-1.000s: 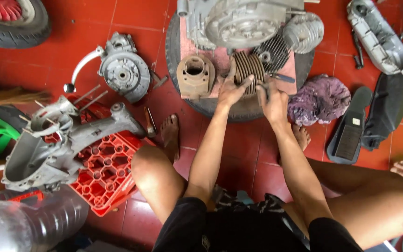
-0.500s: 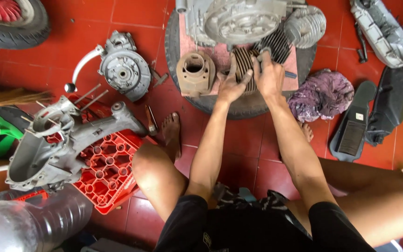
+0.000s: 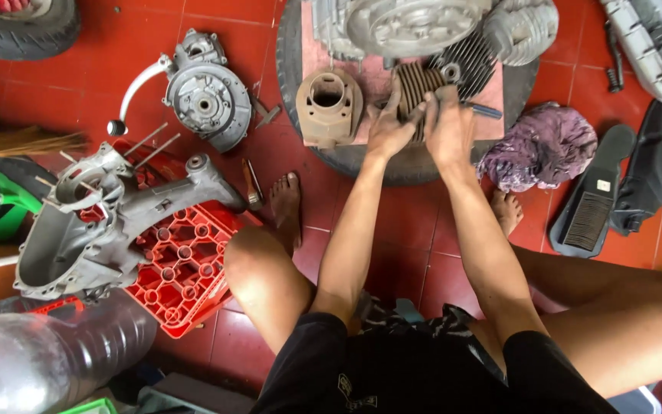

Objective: Sanding the cooling fins of a motorcycle engine cylinder block using sandpaper to smooth the surface.

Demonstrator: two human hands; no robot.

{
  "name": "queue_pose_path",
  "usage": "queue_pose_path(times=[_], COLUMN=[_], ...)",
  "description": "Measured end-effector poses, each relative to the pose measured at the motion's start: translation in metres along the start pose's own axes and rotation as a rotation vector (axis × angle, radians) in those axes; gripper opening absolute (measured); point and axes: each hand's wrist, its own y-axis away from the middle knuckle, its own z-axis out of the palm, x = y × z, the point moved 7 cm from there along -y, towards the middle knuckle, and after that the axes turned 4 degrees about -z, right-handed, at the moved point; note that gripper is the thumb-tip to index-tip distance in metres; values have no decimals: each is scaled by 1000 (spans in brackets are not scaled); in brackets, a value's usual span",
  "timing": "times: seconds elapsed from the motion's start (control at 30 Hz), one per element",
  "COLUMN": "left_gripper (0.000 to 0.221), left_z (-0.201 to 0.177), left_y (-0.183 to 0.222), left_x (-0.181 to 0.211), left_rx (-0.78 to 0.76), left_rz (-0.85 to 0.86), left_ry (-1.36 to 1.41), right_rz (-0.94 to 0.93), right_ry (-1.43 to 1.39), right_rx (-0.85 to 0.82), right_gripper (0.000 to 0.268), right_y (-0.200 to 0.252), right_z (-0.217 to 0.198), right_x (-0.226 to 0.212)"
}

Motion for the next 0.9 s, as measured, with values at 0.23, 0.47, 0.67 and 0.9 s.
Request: queue_pose_path(times=[0.23, 0.47, 0.67, 0.9], left_gripper=[86, 90, 85, 84], left_z=[-4, -1, -6, 2], left_y=[-5, -4, 1, -11], left_x=[16, 9, 14, 4], left_rx=[4, 8, 42, 53], left_rz=[26, 27, 31, 39], left_ry=[34, 43, 56, 79], right_rz=[12, -130, -178, -177], right_ry=[87, 160, 216, 239], right_rx=[-57, 56, 17, 41], right_gripper=[31, 35, 39, 41], right_y=[33, 10, -24, 26], right_z=[-21, -9, 14, 6], right_x=[0, 19, 21, 27])
